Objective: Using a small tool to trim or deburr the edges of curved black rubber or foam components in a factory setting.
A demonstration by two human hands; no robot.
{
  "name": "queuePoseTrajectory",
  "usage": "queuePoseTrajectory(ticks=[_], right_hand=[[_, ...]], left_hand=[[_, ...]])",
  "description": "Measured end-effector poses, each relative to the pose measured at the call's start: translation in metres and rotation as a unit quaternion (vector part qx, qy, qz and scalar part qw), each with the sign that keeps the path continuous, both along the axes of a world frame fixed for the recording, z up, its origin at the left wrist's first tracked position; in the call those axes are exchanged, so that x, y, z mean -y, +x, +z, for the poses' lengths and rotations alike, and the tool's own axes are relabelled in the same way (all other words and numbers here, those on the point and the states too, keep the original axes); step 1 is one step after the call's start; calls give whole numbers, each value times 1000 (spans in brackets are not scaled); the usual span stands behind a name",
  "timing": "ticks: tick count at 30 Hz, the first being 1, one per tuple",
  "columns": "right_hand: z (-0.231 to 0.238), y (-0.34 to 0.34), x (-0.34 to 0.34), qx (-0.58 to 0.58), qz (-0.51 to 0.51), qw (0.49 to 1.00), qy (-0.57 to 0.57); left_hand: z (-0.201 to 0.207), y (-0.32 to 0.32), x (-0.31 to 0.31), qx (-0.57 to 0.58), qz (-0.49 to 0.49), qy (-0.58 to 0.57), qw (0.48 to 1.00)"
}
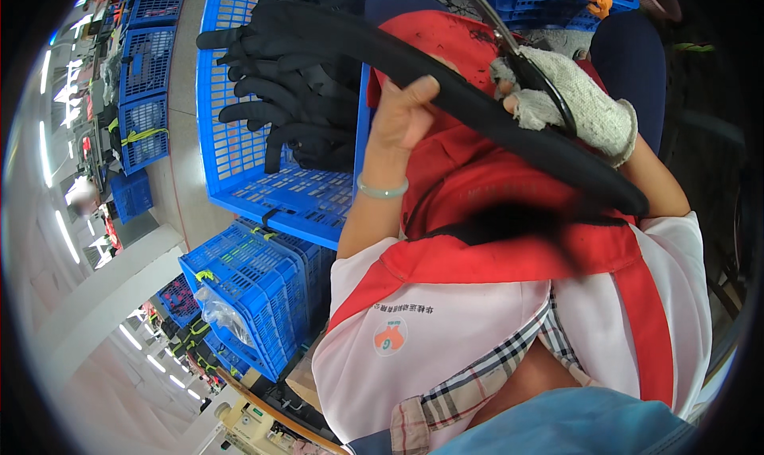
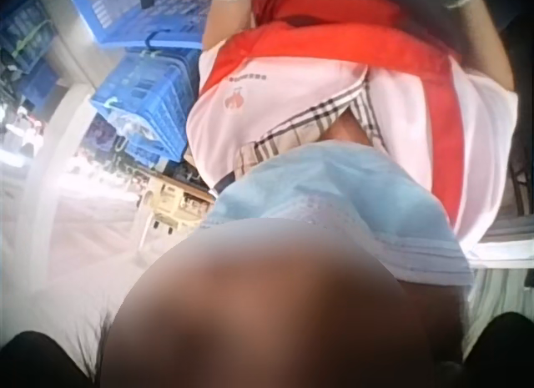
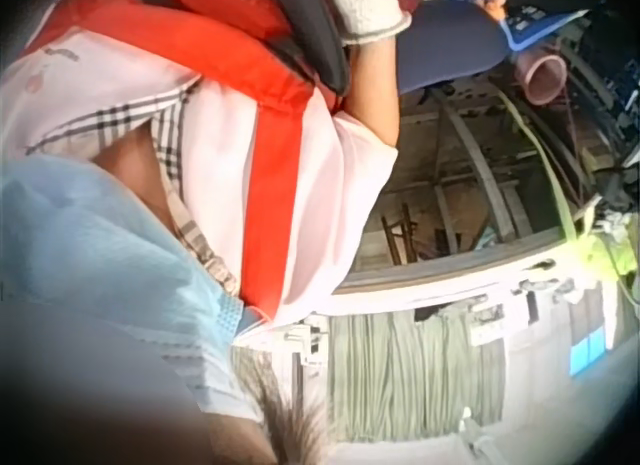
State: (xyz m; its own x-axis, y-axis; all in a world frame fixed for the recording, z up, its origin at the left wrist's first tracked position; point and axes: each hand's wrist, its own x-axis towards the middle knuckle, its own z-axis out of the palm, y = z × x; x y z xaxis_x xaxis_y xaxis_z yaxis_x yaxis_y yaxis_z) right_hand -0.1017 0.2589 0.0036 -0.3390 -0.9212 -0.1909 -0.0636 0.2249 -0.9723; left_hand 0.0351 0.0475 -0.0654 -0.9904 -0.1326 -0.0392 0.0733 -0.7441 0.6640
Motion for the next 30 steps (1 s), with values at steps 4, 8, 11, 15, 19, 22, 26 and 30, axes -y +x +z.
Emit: queuePoseTrajectory(ticks=[4, 8, 11, 15, 19, 22, 26, 30], right_hand=[[-25, 9, -8, 310, -159, 936, -36], [-37, -9, -30, -294, -64, 952, 50], [-32, -9, -42, -354, 12, 929, 104], [-55, -8, -46, -357, -28, 933, 38], [-63, -4, -41, -482, -27, 875, 31], [-39, -7, -26, -296, 47, 935, 192], [-48, -3, -27, -438, 18, 896, 75], [-56, -2, -16, -157, -24, 974, 159]], left_hand=[[-7, 12, -16, 41, 39, -8, 998], [16, 5, -19, 34, 103, -42, 993], [22, 5, -16, 17, 107, -79, 991], [25, 1, -22, 5, 119, -81, 990], [21, -1, -26, 20, 137, -65, 988], [20, -1, -24, 16, 138, -85, 987], [16, -3, -26, 8, 131, -105, 986], [12, 1, -22, 14, 129, -82, 988]])
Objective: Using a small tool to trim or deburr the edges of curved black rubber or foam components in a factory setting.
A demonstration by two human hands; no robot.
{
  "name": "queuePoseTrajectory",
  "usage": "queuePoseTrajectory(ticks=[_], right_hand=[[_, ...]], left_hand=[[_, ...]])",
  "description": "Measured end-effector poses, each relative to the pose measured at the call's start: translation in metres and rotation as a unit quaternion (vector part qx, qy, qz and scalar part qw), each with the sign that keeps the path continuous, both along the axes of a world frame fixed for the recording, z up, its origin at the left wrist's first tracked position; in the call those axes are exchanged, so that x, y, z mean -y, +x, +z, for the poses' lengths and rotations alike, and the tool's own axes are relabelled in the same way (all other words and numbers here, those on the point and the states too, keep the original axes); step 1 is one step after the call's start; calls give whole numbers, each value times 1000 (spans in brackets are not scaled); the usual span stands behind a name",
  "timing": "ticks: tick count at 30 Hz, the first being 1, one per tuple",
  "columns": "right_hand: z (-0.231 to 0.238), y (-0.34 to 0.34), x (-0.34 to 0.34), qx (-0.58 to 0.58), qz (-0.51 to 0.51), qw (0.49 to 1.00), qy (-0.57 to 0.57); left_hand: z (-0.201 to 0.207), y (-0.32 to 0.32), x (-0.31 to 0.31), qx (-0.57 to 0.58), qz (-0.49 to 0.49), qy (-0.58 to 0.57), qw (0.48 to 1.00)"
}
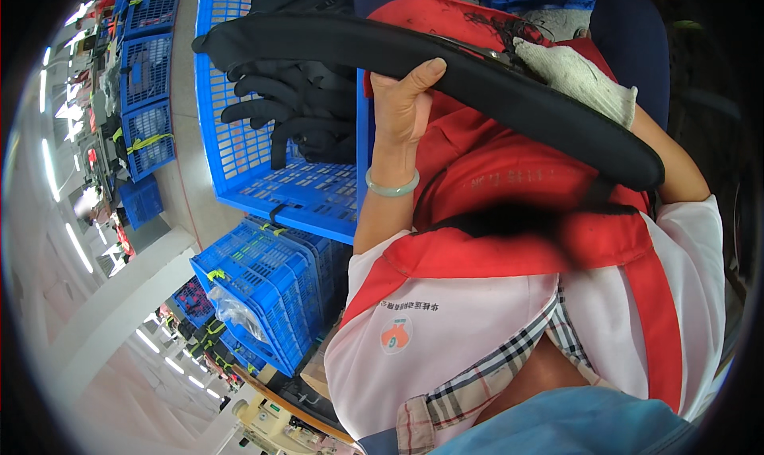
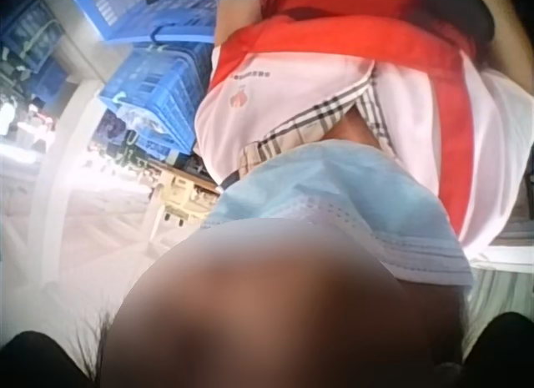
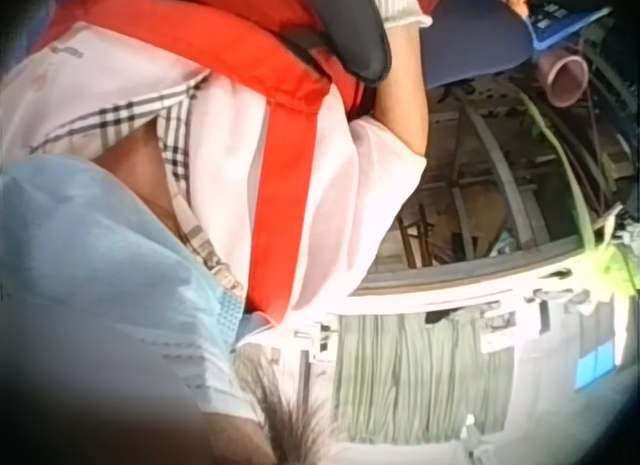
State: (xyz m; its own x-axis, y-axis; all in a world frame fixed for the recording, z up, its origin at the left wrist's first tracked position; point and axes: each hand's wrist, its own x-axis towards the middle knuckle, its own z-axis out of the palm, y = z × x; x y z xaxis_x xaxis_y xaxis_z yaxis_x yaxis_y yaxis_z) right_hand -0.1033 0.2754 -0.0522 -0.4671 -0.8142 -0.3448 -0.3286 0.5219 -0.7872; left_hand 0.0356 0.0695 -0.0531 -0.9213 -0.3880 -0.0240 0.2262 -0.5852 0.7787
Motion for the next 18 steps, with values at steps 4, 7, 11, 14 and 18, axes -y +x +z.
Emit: queuePoseTrajectory(ticks=[4, 7, 11, 14, 18], right_hand=[[-51, 4, -32, 168, -22, 975, -146], [-77, 1, -40, 334, -31, 914, -228], [-26, -1, -6, 279, -90, 949, -114], [-23, 13, -1, 355, -93, 894, -256], [-78, -12, -29, 334, -12, 889, -313]], left_hand=[[-6, -10, 0, -20, -14, 27, 999], [-2, -15, 2, -19, 6, 29, 999], [5, -19, 5, -18, 81, 89, 993], [1, -25, 1, -28, 79, 105, 991], [-1, -29, -4, -60, -5, 96, 994]])
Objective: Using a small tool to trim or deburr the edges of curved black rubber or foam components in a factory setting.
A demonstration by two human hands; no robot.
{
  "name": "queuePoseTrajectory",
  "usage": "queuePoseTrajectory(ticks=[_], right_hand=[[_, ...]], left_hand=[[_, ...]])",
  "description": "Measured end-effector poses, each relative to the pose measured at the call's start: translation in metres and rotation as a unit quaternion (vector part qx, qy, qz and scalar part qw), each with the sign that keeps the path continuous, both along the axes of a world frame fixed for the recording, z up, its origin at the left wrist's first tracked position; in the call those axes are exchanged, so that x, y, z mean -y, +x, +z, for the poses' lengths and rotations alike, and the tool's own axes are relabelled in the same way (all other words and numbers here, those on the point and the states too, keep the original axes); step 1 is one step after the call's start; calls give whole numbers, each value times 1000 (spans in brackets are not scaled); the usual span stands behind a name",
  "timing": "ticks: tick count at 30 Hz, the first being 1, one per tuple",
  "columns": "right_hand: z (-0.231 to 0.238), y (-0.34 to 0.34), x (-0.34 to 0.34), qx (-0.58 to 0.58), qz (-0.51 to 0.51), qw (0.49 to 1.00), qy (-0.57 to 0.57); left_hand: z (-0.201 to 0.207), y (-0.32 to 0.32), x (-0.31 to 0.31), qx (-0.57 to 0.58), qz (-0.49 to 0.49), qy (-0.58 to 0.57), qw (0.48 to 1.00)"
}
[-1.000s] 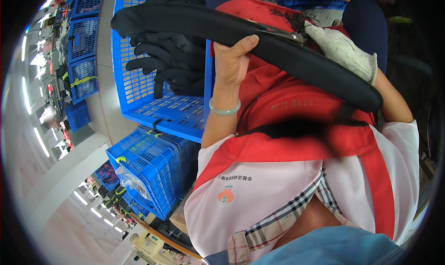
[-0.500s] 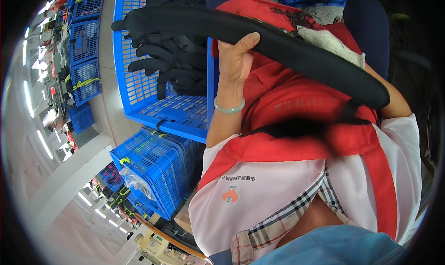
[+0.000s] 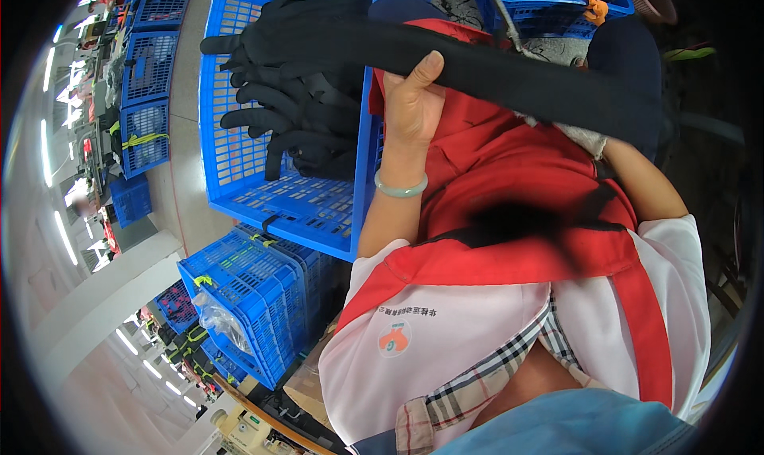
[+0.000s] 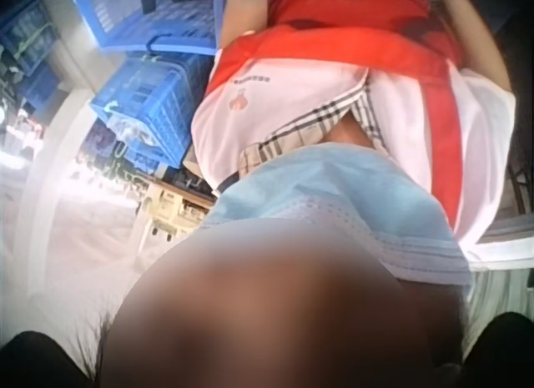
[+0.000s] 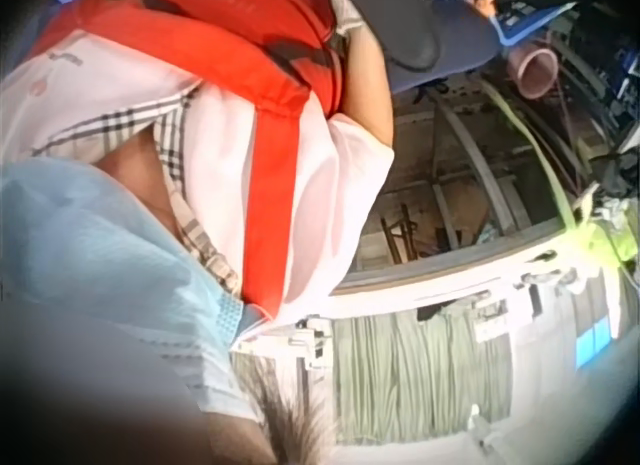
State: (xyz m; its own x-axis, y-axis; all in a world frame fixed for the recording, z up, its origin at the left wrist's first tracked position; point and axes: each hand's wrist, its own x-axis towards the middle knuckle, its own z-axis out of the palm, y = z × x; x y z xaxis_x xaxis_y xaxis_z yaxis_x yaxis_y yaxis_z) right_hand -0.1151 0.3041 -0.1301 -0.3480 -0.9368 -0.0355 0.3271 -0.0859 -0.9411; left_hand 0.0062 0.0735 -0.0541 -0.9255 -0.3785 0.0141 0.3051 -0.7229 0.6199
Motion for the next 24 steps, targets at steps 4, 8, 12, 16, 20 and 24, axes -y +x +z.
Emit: queuePoseTrajectory(ticks=[4, 8, 12, 16, 20, 24], right_hand=[[1, -14, 15, -226, -6, 973, 50], [38, -19, 10, -515, -20, 849, 117], [84, -8, 12, -602, -3, 778, 180], [98, 5, 25, -608, -11, 765, 214], [80, 4, 24, -541, -27, 821, 182], [86, 8, 28, -567, -33, 794, 218]], left_hand=[[-2, 13, 14, 19, -13, -42, 999], [3, 15, 17, 39, 1, -85, 996], [5, 13, 14, 48, 6, -100, 994], [4, 13, 10, 56, 3, -115, 992], [1, 12, 9, 55, 15, -102, 993], [-3, 18, 10, 39, -11, -115, 992]])
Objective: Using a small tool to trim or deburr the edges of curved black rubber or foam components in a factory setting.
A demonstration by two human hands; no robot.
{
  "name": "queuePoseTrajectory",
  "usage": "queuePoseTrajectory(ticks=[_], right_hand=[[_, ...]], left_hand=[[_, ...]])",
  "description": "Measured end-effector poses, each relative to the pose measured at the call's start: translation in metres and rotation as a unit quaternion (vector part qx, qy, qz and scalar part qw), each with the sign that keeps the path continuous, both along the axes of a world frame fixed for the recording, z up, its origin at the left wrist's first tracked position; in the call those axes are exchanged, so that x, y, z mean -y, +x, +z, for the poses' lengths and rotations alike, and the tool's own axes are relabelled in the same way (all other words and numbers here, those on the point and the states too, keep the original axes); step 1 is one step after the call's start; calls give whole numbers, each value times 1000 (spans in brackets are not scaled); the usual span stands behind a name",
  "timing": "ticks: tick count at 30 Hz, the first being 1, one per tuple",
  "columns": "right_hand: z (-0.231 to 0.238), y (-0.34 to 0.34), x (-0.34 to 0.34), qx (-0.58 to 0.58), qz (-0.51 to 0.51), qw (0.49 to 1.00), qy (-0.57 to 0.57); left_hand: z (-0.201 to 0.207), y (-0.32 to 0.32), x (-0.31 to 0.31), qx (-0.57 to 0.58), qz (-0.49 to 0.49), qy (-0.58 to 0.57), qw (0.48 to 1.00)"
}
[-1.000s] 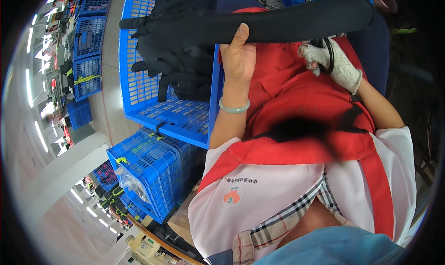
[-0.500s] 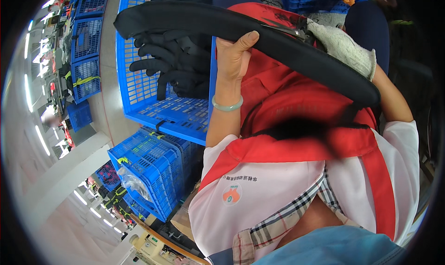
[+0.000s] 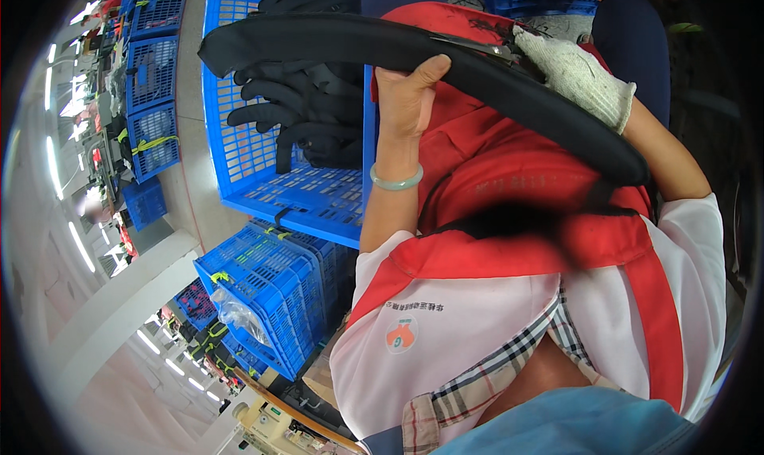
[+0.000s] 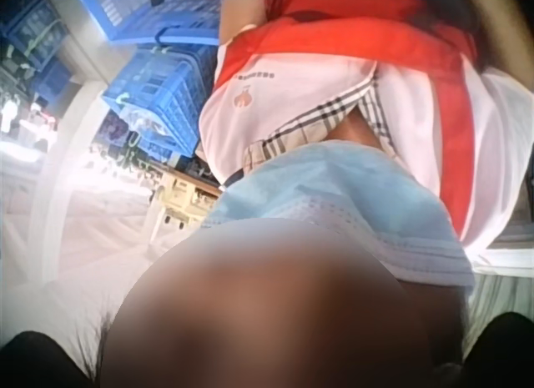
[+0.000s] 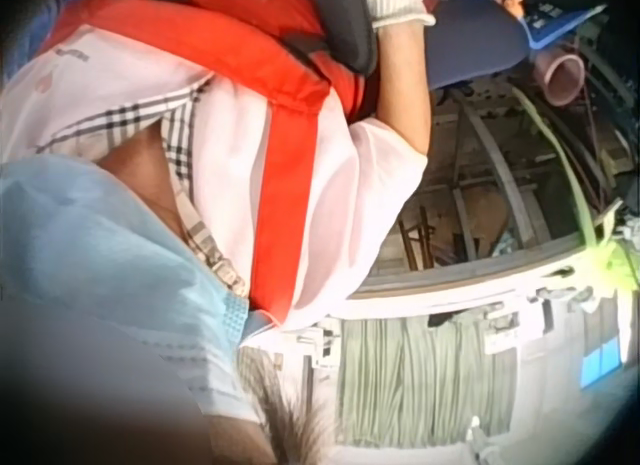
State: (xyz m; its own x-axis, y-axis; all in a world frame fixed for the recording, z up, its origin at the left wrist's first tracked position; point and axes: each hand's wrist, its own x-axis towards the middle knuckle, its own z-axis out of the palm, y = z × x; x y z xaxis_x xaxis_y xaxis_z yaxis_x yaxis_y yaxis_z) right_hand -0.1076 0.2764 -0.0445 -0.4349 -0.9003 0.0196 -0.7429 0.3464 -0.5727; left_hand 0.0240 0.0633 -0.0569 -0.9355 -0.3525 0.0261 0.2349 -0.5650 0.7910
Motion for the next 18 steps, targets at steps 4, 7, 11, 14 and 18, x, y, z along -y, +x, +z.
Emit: queuePoseTrajectory(ticks=[4, 7, 11, 14, 18], right_hand=[[7, 3, 5, -8, -21, 1000, 13], [3, -2, 5, -28, -22, 999, -19], [0, -4, 11, 12, -12, 999, -37], [-3, -6, 14, 49, -7, 998, -37], [-14, 2, 17, 61, -50, 996, -48]], left_hand=[[0, -1, -4, -11, 7, 12, 1000], [0, -4, -5, -6, 15, 18, 1000], [5, -3, -8, 1, 11, 22, 1000], [14, -4, -1, 7, 48, 42, 998], [16, -3, 12, -5, 69, 34, 997]])
